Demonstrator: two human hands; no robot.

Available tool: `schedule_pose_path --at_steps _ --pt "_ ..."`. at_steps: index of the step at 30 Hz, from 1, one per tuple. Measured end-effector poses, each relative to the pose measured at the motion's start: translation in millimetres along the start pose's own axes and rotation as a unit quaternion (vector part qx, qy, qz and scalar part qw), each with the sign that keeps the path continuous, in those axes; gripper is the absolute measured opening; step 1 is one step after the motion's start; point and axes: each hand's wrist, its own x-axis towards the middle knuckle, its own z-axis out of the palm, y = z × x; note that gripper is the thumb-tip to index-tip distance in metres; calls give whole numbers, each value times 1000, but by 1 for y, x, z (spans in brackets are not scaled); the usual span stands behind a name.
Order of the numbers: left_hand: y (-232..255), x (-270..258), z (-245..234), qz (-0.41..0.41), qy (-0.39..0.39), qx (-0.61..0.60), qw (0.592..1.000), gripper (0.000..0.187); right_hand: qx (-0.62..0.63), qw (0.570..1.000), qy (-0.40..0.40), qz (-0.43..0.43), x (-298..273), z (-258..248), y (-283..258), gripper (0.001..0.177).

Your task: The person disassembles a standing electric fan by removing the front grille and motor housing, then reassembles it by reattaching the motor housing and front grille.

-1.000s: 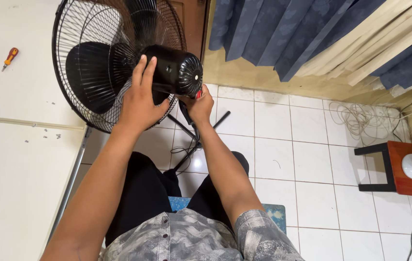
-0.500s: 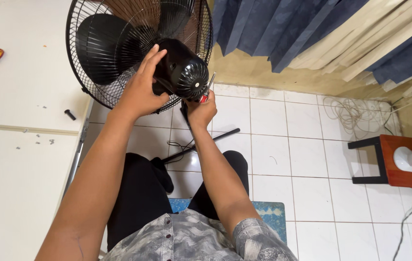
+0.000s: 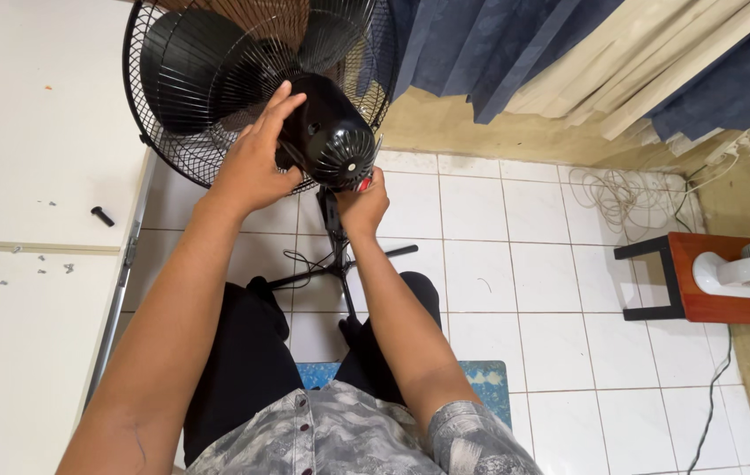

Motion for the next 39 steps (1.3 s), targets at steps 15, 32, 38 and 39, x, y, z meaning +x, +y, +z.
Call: schedule_pose_path --at_steps 15,32,38,39 --pt "20 -31 11 22 92 30 995 88 126 986 -92 58 -33 -74 -20 41" --pt "-38 -176 -6 -170 181 -103 963 45 143 933 -329 -37 -124 -36 -21 30" --pt "-81 -242 -36 -279 219 -57 933 41 49 904 -410 -113 -146 38 -48 37" --pt "-89 -253 -40 -284 229 -45 930 40 16 897 -412 -158 -150 53 -51 38"
